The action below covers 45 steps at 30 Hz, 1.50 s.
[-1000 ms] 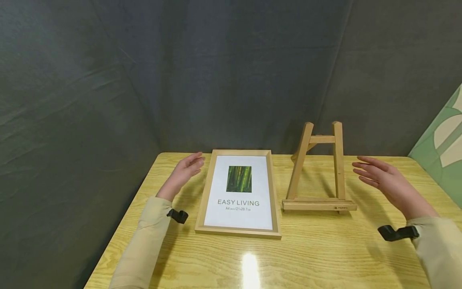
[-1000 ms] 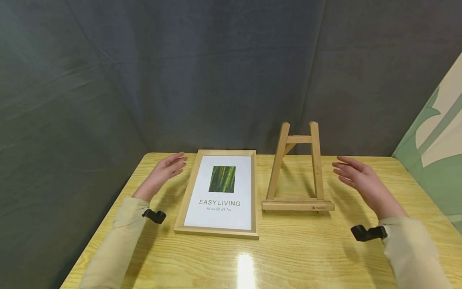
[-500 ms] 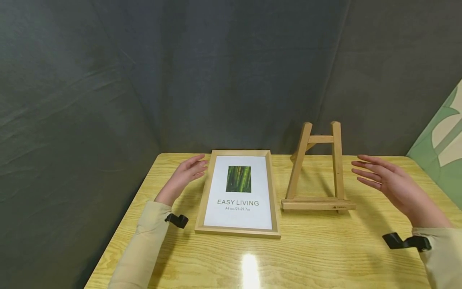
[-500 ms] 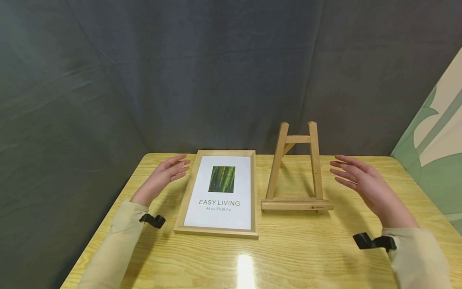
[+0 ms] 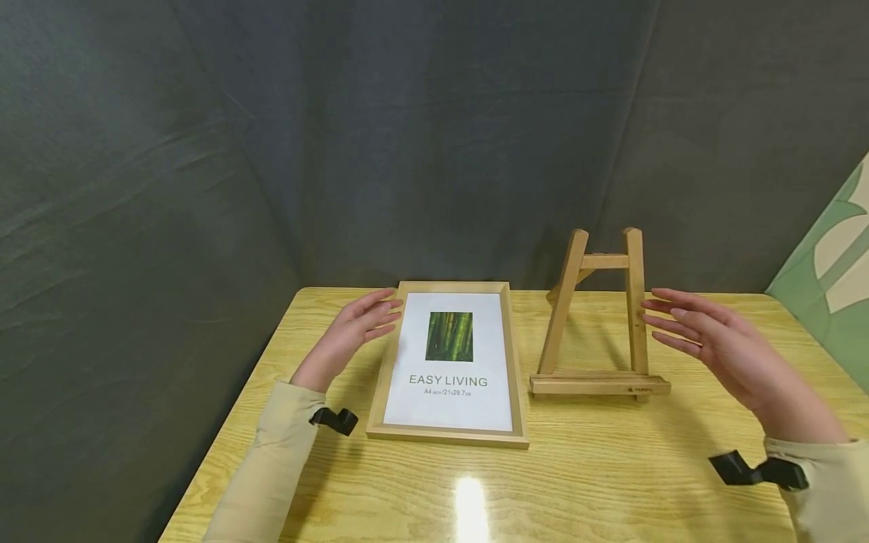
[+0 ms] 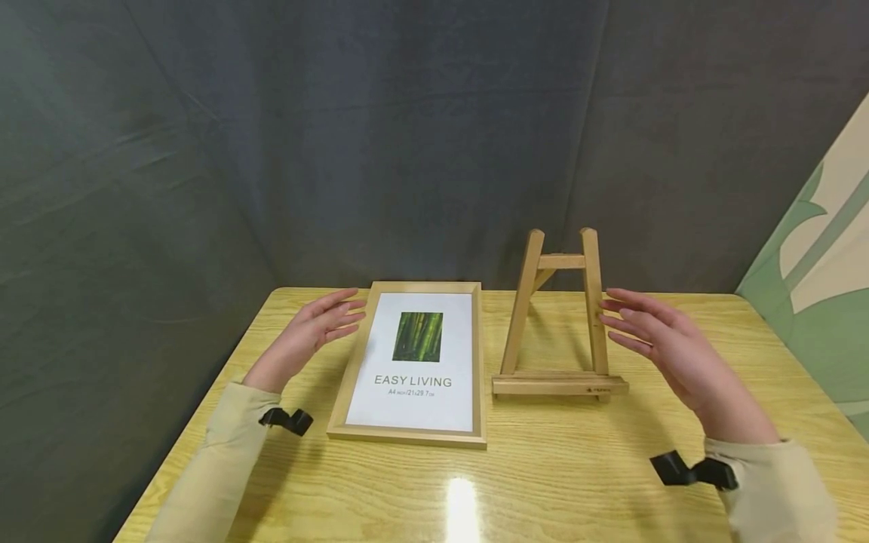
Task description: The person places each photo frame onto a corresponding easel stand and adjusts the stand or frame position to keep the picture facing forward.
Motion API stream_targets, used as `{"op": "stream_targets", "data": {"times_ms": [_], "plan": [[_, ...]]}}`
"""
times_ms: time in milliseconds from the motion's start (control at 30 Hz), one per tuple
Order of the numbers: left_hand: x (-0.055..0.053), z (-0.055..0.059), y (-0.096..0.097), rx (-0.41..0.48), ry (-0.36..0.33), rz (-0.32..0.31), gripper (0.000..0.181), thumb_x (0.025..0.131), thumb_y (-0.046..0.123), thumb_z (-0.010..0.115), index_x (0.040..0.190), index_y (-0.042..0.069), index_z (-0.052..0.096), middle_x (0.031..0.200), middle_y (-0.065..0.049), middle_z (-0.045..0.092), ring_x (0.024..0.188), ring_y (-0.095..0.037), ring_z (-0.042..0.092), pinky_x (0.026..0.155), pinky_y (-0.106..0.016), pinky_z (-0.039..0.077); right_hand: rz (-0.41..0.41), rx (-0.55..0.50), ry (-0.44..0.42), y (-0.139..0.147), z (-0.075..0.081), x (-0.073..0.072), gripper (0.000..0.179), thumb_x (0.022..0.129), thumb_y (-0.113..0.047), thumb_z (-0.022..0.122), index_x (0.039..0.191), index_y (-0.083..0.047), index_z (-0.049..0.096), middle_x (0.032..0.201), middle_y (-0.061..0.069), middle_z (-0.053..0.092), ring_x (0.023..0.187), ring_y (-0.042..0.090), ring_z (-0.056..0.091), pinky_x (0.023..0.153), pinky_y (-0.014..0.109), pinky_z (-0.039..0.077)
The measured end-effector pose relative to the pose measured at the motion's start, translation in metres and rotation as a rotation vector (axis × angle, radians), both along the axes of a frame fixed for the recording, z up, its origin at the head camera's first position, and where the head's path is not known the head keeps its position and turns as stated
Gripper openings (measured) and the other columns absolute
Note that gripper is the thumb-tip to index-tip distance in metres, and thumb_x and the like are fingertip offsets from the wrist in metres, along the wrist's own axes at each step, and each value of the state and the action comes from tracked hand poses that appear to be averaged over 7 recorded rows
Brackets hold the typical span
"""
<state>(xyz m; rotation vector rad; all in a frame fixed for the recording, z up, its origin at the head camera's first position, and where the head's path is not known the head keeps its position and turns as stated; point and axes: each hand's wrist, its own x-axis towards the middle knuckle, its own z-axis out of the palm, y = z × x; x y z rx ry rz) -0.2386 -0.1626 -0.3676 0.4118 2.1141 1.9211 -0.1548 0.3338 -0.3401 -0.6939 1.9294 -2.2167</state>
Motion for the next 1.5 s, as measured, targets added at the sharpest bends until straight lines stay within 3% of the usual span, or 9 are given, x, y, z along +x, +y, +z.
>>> {"op": "stream_targets", "data": {"times_ms": [267,667,933,1267,1500], "plan": [[0.007,0.008,0.005,0.031,0.021,-0.034,0.049,0.102,0.021,0.048,0.148,0.01,0.034,0.144,-0.014,0.043,0.128,-0.026,0.046,0.105,-0.039,0.038,0.037,0.034,0.03,-0.019,0.009,0.005,0.041,0.104,0.001,0.026,0.144,0.004,0.034,0.138,0.005,0.051,0.122,0.015,0.052,0.095,0.023,0.046],[0.015,0.014,0.01,0.096,0.009,-0.059,0.045,0.102,0.016,0.047,0.146,0.009,0.037,0.14,-0.014,0.048,0.127,-0.032,0.047,0.103,-0.038,0.04,0.093,0.129,0.03,-0.063,0.021,0.01,0.041,0.105,-0.004,0.03,0.146,0.001,0.032,0.141,0.008,0.047,0.127,0.018,0.048,0.099,0.024,0.042],[0.021,0.015,0.012,0.104,0.008,-0.071,0.045,0.102,0.016,0.047,0.146,0.009,0.038,0.139,-0.013,0.049,0.126,-0.031,0.048,0.103,-0.038,0.04,0.094,0.164,-0.016,-0.098,0.008,0.006,0.043,0.105,-0.012,0.037,0.145,0.001,0.034,0.14,0.008,0.049,0.126,0.019,0.049,0.099,0.026,0.043],[0.022,0.012,0.009,0.118,-0.006,-0.071,0.045,0.102,0.016,0.047,0.146,0.01,0.039,0.14,-0.018,0.046,0.127,-0.035,0.046,0.103,-0.038,0.04,-0.006,0.305,-0.05,-0.137,-0.013,-0.004,0.048,0.103,-0.023,0.045,0.145,0.0,0.036,0.142,0.019,0.043,0.128,0.032,0.045,0.101,0.033,0.042],[0.02,0.005,0.003,0.104,-0.046,-0.026,0.046,0.102,0.018,0.048,0.145,0.009,0.038,0.14,-0.019,0.046,0.125,-0.035,0.048,0.103,-0.042,0.04,-0.062,0.318,-0.048,-0.154,-0.023,-0.012,0.048,0.103,-0.025,0.044,0.144,0.001,0.037,0.14,0.02,0.044,0.129,0.036,0.042,0.104,0.046,0.036]]}}
